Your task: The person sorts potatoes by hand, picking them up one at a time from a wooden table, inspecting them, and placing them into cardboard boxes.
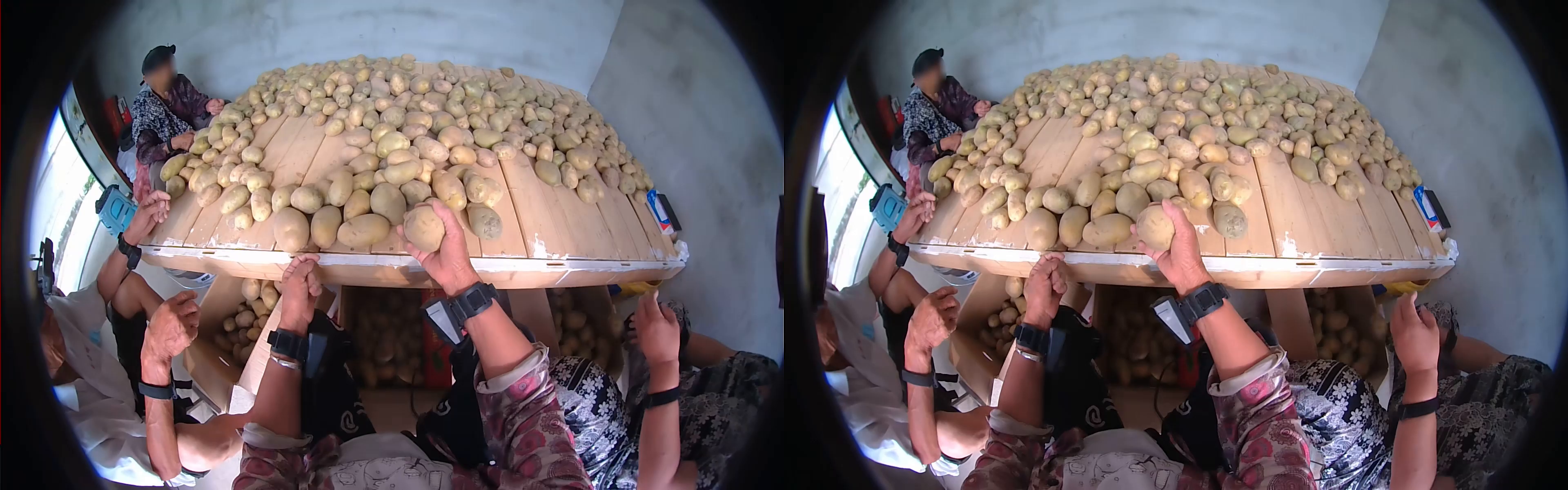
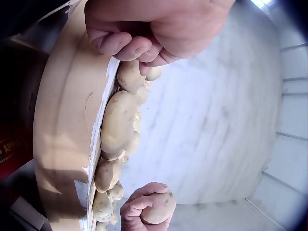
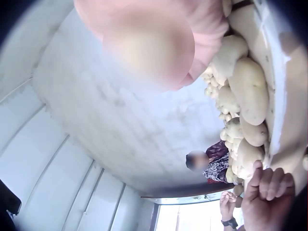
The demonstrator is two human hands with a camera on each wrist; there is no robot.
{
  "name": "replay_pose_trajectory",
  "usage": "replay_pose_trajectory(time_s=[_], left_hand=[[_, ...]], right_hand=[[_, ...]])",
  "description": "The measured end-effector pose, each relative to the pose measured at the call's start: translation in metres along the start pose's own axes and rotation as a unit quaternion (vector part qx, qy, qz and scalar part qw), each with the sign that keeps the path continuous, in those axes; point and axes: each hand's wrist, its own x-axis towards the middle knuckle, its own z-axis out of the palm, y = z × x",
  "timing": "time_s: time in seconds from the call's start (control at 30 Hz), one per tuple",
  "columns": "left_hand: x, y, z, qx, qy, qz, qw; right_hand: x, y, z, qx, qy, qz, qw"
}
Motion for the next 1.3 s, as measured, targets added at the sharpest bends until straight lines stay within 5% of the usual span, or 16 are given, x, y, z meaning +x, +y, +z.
replay_pose_trajectory(time_s=[0.47, 0.63, 0.7, 0.83, 0.9, 1.07, 1.13, 1.23, 1.3], left_hand=[[-0.008, -0.001, 0.018, 0.015, -0.105, -0.062, 0.992], [-0.006, -0.008, 0.018, 0.015, -0.205, -0.111, 0.972], [-0.005, -0.012, 0.021, 0.020, -0.210, -0.113, 0.971], [-0.009, -0.013, 0.028, 0.041, -0.225, -0.139, 0.964], [-0.010, -0.014, 0.029, 0.032, -0.260, -0.152, 0.953], [-0.021, -0.017, 0.037, -0.026, -0.246, -0.114, 0.962], [-0.010, -0.018, 0.030, 0.005, -0.271, -0.098, 0.958], [-0.008, -0.017, 0.026, -0.014, -0.285, -0.096, 0.954], [-0.011, -0.012, 0.028, 0.000, -0.289, -0.081, 0.954]], right_hand=[[0.003, 0.007, 0.004, 0.079, -0.017, 0.015, 0.997], [0.013, 0.016, -0.001, 0.138, -0.021, 0.038, 0.989], [0.014, 0.018, -0.002, 0.162, -0.121, 0.046, 0.978], [0.008, 0.013, 0.004, 0.141, -0.107, 0.050, 0.983], [0.008, 0.012, 0.005, -0.045, -0.110, 0.031, 0.992], [-0.004, 0.025, -0.003, -0.149, -0.221, 0.129, 0.955], [-0.003, 0.026, -0.004, -0.386, -0.257, 0.040, 0.885], [0.001, 0.020, -0.001, -0.451, -0.265, 0.006, 0.852], [-0.003, 0.014, 0.000, -0.424, -0.245, 0.056, 0.870]])
